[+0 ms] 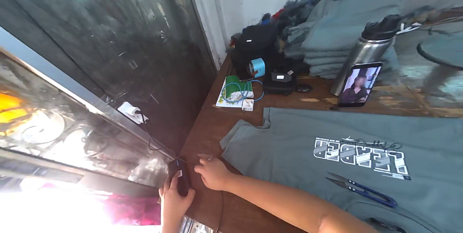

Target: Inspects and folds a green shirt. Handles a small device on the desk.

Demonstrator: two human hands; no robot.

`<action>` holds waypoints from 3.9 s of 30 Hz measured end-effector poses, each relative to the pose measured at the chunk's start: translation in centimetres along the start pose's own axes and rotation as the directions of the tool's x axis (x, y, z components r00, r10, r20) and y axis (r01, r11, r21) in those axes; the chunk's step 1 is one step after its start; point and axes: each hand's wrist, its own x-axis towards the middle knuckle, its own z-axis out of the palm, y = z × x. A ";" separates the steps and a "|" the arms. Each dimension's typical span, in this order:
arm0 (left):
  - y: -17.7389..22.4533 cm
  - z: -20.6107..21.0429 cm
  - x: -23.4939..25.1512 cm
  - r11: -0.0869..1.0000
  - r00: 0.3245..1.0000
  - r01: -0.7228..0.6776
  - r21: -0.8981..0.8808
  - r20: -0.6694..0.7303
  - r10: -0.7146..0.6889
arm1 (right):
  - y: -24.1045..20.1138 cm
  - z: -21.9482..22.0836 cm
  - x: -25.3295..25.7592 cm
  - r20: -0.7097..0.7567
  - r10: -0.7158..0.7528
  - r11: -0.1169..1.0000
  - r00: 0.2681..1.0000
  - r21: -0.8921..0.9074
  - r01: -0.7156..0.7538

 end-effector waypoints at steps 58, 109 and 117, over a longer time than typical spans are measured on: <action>9.9 -2.5 -3.6 0.325 0.790 0.292 -0.899 0.036 -0.612 | -2.7 2.2 1.0 0.031 0.069 0.876 0.997 0.477 -0.075; 1.4 1.3 -7.3 0.975 0.979 0.080 -0.205 -0.169 -0.116 | 4.8 -3.6 3.0 -0.070 0.118 0.993 0.991 0.002 -0.118; 1.7 1.5 -7.7 0.971 0.986 -0.009 -0.240 -0.166 -0.032 | 5.8 -3.2 2.4 -0.190 0.207 0.977 0.960 -0.019 -0.214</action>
